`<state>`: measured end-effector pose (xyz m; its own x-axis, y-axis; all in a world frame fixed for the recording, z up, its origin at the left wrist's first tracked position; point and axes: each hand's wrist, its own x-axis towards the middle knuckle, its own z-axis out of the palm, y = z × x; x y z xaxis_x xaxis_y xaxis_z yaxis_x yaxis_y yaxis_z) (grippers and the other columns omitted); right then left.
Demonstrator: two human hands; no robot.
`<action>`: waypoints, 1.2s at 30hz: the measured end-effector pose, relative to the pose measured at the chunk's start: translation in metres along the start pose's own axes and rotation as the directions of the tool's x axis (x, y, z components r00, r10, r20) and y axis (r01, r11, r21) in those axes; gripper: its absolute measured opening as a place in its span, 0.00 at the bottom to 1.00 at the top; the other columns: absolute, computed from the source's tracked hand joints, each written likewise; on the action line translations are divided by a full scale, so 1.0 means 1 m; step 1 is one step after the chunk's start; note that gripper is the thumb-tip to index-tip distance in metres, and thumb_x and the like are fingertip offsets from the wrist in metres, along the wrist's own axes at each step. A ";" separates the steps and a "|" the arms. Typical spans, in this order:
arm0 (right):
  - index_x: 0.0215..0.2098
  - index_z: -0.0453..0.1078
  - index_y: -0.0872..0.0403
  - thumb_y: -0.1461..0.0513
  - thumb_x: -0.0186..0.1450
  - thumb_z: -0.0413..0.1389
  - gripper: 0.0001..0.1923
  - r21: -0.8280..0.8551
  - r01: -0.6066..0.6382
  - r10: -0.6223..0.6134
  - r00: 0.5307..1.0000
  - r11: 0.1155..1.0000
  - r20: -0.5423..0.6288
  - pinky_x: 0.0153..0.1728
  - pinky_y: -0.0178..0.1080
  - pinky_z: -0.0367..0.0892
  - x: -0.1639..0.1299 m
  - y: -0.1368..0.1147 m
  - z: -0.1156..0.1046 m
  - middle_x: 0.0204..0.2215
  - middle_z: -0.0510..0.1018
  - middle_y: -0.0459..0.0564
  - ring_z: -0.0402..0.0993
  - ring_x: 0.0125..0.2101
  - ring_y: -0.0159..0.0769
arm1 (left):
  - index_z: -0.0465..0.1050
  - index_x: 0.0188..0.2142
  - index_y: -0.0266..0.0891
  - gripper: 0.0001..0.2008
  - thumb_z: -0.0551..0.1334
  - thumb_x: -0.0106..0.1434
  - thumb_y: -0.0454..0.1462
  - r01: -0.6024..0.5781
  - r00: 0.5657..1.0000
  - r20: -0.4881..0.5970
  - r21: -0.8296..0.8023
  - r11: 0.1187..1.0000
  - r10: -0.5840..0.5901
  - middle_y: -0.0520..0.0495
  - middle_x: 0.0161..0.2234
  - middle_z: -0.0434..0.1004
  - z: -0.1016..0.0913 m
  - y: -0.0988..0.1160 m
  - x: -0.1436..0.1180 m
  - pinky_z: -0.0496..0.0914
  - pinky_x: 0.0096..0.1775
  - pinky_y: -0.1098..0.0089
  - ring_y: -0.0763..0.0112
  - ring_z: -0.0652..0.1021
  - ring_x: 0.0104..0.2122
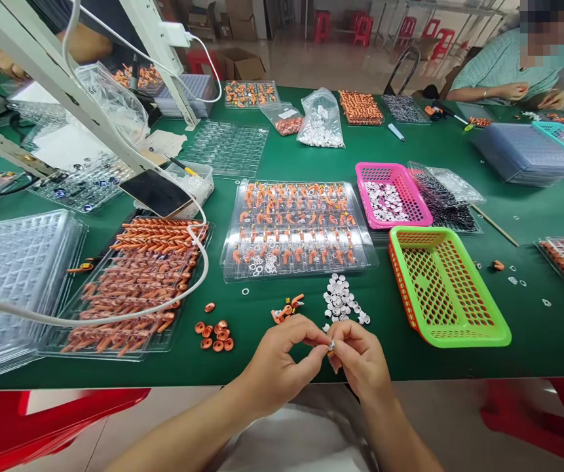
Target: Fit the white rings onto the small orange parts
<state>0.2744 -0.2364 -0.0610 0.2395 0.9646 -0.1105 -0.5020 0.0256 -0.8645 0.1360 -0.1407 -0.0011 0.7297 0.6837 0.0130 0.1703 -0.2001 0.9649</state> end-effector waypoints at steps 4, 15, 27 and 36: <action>0.30 0.68 0.54 0.60 0.67 0.57 0.08 -0.084 0.033 -0.034 0.999 0.996 -0.017 0.23 0.30 0.60 -0.002 0.000 0.001 0.26 0.68 0.44 0.63 0.24 0.27 | 0.76 0.31 0.37 0.05 0.61 0.61 0.30 -0.049 0.999 -0.022 0.047 0.998 0.050 0.48 0.29 0.78 0.001 -0.003 0.000 0.69 0.35 0.73 0.72 0.76 0.30; 0.31 0.69 0.54 0.59 0.67 0.57 0.08 -0.163 0.026 -0.030 0.999 0.986 -0.020 0.24 0.31 0.61 -0.003 0.002 0.000 0.29 0.69 0.45 0.64 0.24 0.27 | 0.70 0.28 0.38 0.06 0.59 0.59 0.28 -0.148 0.987 -0.024 0.199 0.969 0.156 0.50 0.27 0.75 0.002 -0.008 0.000 0.67 0.37 0.70 0.72 0.73 0.29; 0.27 0.69 0.55 0.59 0.61 0.63 0.10 0.206 -0.165 0.141 0.982 0.965 0.123 0.17 0.28 0.54 0.001 -0.002 0.000 0.24 0.68 0.46 0.61 0.20 0.25 | 0.69 0.28 0.39 0.06 0.57 0.60 0.30 -0.106 0.977 -0.133 0.371 0.922 0.166 0.50 0.27 0.74 -0.028 -0.009 0.013 0.69 0.35 0.70 0.71 0.74 0.29; 0.27 0.69 0.55 0.60 0.62 0.62 0.09 0.166 -0.122 0.104 0.988 0.979 0.111 0.17 0.28 0.55 -0.008 -0.011 -0.010 0.24 0.68 0.47 0.60 0.20 0.26 | 0.74 0.32 0.38 0.08 0.56 0.57 0.31 0.044 0.985 -0.132 0.809 0.586 0.109 0.46 0.32 0.79 -0.123 -0.034 0.075 0.70 0.37 0.67 0.63 0.77 0.34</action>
<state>0.2868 -0.2466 -0.0560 0.0922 0.9852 -0.1445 -0.6586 -0.0485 -0.7510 0.1033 0.0038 -0.0002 0.6499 0.7446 0.1523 0.6675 -0.6550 0.3541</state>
